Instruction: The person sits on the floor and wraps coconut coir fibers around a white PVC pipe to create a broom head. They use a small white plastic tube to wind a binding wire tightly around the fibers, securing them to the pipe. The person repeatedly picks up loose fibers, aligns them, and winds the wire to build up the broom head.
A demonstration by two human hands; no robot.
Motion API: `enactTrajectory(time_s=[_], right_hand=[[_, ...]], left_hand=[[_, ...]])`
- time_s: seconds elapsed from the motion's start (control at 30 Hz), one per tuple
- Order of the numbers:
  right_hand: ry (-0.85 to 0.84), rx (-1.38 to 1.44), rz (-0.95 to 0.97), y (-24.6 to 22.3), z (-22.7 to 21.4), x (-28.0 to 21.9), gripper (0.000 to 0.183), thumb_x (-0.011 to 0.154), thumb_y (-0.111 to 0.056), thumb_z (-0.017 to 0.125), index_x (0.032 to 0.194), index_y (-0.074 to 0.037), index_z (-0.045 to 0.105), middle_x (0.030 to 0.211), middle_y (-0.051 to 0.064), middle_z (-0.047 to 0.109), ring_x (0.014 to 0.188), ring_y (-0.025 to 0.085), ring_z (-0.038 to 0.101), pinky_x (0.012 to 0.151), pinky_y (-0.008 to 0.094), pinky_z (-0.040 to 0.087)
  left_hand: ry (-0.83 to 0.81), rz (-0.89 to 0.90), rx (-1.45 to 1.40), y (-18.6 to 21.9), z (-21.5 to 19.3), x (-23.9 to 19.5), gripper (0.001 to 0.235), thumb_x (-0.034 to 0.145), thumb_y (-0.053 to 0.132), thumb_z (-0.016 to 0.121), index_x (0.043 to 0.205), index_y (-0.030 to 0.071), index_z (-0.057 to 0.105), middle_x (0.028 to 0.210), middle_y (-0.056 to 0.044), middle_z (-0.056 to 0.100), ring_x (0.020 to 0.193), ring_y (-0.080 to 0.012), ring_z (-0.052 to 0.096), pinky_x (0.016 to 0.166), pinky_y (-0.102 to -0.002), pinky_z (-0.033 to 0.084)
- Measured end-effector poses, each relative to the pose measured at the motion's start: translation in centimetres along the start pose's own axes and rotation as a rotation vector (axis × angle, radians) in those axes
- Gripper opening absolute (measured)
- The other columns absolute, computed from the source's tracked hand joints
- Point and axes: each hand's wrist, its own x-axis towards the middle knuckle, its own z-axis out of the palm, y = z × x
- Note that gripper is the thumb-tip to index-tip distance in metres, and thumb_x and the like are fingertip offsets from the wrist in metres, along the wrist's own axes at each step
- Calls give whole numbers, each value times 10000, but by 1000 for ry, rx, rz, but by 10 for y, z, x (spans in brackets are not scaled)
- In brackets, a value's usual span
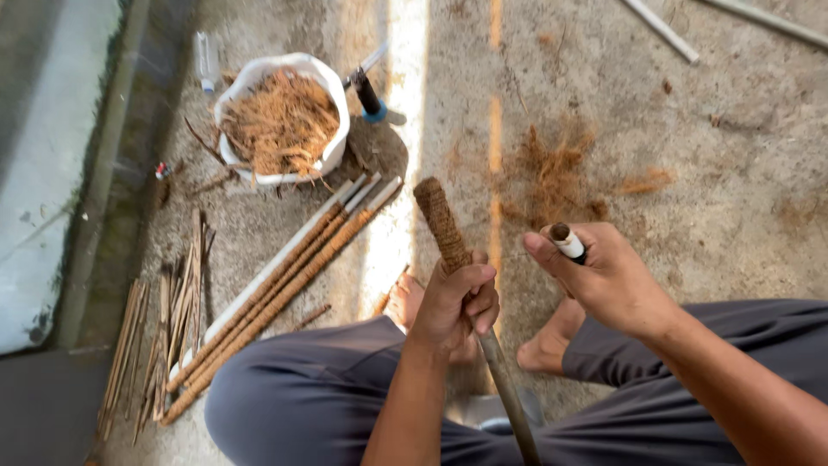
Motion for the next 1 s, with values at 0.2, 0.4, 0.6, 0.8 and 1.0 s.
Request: enactTrajectory(time_s=[0.2,0.4,0.6,0.8,1.0], right_hand=[[-37,40,-213,-7,-6,-23,587,1056,-368,553,546,-103,429,478,-17,345,422,118,262,419,328,208],[-23,94,-91,-4,-9,-28,523,1007,-312,573,532,-128,451,468,-41,335,433,85,277,386,330,243],[-114,559,131,22,-7,-5,541,1016,-290,584,540,-146,371,463,-54,286,398,102,203,380,328,178],[-315,600,268,37,-3,36,439,985,-289,621,607,-148,448,473,-33,366,391,109,243,364,318,197],[-454,280,15,-9,-50,72,322,907,-273,662,652,-117,541,517,-38,419,406,111,312,383,319,265]], left_hand=[[75,-9,166,-8,20,-4,276,948,79,639,717,86,488,505,-24,381,380,-142,415,369,-316,377],[-57,-60,-28,-15,12,-13,316,971,59,569,716,135,399,500,15,330,352,-91,307,336,-256,269],[-296,-148,-133,-18,10,-18,350,973,39,558,695,123,361,514,14,328,376,-106,307,370,-270,246],[-376,-253,-127,-17,33,-14,375,954,7,584,688,129,349,536,15,325,398,-88,285,376,-255,230],[-461,-273,147,0,86,14,315,954,-1,606,724,117,428,570,19,402,432,-74,350,384,-256,254]])
